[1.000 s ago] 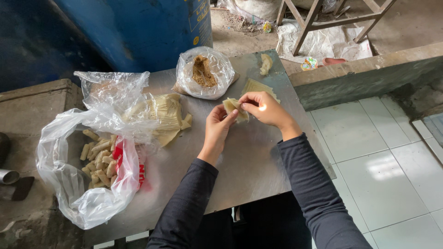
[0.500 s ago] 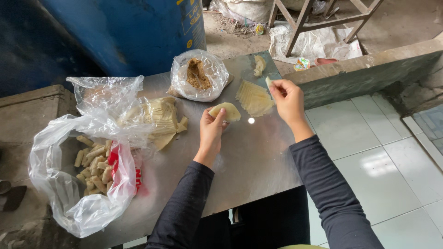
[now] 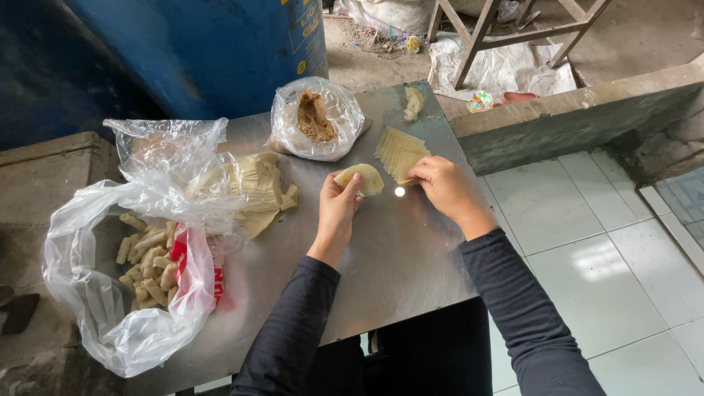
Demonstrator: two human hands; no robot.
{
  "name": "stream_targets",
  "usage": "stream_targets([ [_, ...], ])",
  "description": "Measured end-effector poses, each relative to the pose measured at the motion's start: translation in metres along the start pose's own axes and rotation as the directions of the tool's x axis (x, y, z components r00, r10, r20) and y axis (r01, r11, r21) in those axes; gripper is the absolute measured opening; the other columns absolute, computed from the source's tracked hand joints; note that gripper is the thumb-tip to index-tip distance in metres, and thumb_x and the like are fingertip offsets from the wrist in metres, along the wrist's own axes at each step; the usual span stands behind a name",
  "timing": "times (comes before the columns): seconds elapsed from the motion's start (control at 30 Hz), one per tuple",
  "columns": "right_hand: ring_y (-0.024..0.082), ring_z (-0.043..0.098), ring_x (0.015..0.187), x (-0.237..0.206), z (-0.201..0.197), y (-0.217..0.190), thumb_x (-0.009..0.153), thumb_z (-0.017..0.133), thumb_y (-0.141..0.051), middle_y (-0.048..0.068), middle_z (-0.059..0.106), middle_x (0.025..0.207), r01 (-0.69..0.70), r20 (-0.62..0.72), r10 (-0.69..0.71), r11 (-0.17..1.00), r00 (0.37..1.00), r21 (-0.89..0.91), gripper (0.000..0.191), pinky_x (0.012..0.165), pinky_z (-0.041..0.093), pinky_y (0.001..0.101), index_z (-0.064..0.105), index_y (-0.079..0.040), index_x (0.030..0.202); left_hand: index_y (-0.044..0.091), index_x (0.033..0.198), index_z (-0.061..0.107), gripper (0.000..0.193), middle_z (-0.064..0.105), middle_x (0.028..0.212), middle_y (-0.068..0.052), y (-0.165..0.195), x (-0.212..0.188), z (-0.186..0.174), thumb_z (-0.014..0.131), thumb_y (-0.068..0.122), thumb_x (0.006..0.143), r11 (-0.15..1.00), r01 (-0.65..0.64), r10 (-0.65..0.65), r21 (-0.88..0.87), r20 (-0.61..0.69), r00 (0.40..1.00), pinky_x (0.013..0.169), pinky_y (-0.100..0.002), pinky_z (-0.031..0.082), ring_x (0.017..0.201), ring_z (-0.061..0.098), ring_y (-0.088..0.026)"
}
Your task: The person sits at a metal table and folds thin dough wrappers one at a time into closed triangular parcels, pressing the seams by hand and stacking the finished parcels on the table. Near the end, the person uses a small stick to scoop brown filling from a plastic-lined bag onto a folded wrapper.
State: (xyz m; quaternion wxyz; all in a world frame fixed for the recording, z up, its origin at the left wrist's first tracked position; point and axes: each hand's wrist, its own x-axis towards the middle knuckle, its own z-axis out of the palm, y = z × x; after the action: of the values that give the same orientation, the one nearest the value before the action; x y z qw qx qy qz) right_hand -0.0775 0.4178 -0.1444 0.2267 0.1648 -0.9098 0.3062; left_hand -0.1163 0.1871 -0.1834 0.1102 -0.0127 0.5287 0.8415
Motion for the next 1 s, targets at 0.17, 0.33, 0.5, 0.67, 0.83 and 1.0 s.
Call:
stream_targets([
  [0.17,0.031,0.066,0.093,0.003,-0.008,-0.007,0.084,0.072,-0.006,0.008,0.071,0.096,0.04,0.054,-0.039,0.999,0.998,-0.028,0.012,0.079,0.053,0.0404,0.075,-0.008,0.096,0.009,0.118,0.056,0.026,0.068,0.11,0.0,0.004,-0.004,0.002,0.066,0.025,0.1,1.0,0.03,-0.03,-0.007,0.029,0.999,0.077,-0.024,0.054,0.095,0.065,-0.007],
  [0.33,0.024,0.068,0.093,0.009,-0.018,-0.031,0.088,0.08,-0.018,0.009,0.07,0.1,-0.012,0.032,0.005,0.975,0.999,0.222,0.027,0.078,0.053,0.0358,0.069,-0.004,0.108,0.009,0.121,0.056,0.031,0.068,0.116,-0.004,0.007,-0.009,0.009,0.054,0.036,0.106,0.978,0.129,-0.108,-0.162,0.134,0.985,0.085,-0.028,0.055,0.101,0.067,-0.012],
  [0.5,0.02,0.065,0.084,0.01,-0.004,-0.05,0.074,0.089,-0.019,0.007,0.067,0.091,-0.062,0.013,0.061,0.957,0.998,0.283,0.038,0.071,0.051,0.0323,0.068,-0.002,0.1,0.006,0.129,0.053,0.041,0.067,0.121,-0.011,0.009,-0.019,0.02,0.048,0.04,0.108,0.953,0.202,-0.125,-0.227,0.314,0.941,0.093,-0.033,0.057,0.105,0.068,-0.017],
  [0.67,0.01,0.069,0.082,0.006,0.008,-0.029,0.092,0.075,-0.011,0.001,0.074,0.092,-0.197,0.047,0.195,0.894,0.98,0.403,0.013,0.076,0.056,0.0263,0.072,-0.004,0.102,0.004,0.143,0.046,0.05,0.065,0.133,-0.009,0.01,-0.024,0.024,0.055,0.031,0.102,0.988,0.131,-0.097,-0.081,0.332,0.938,0.1,-0.031,0.055,0.118,0.067,-0.013],
  [0.83,0.003,0.066,0.086,0.002,0.017,-0.016,0.096,0.07,-0.01,-0.002,0.074,0.094,-0.357,0.234,0.272,0.636,0.933,0.684,0.012,0.077,0.054,0.0215,0.075,-0.003,0.104,-0.002,0.139,0.05,0.052,0.067,0.129,-0.01,0.007,-0.022,0.025,0.072,0.012,0.094,0.985,-0.112,0.07,0.133,0.284,0.956,0.098,-0.028,0.055,0.115,0.066,-0.012],
  [1.0,0.001,0.06,0.081,-0.002,0.012,-0.017,0.096,0.073,-0.011,-0.004,0.07,0.09,-0.447,0.361,0.265,0.483,0.894,0.753,0.009,0.073,0.05,0.0187,0.075,-0.004,0.102,-0.004,0.125,0.063,0.035,0.072,0.114,-0.01,0.003,-0.021,0.025,0.074,0.012,0.096,0.969,-0.138,0.1,0.205,0.184,0.978,0.083,-0.028,0.058,0.097,0.069,-0.013],
])
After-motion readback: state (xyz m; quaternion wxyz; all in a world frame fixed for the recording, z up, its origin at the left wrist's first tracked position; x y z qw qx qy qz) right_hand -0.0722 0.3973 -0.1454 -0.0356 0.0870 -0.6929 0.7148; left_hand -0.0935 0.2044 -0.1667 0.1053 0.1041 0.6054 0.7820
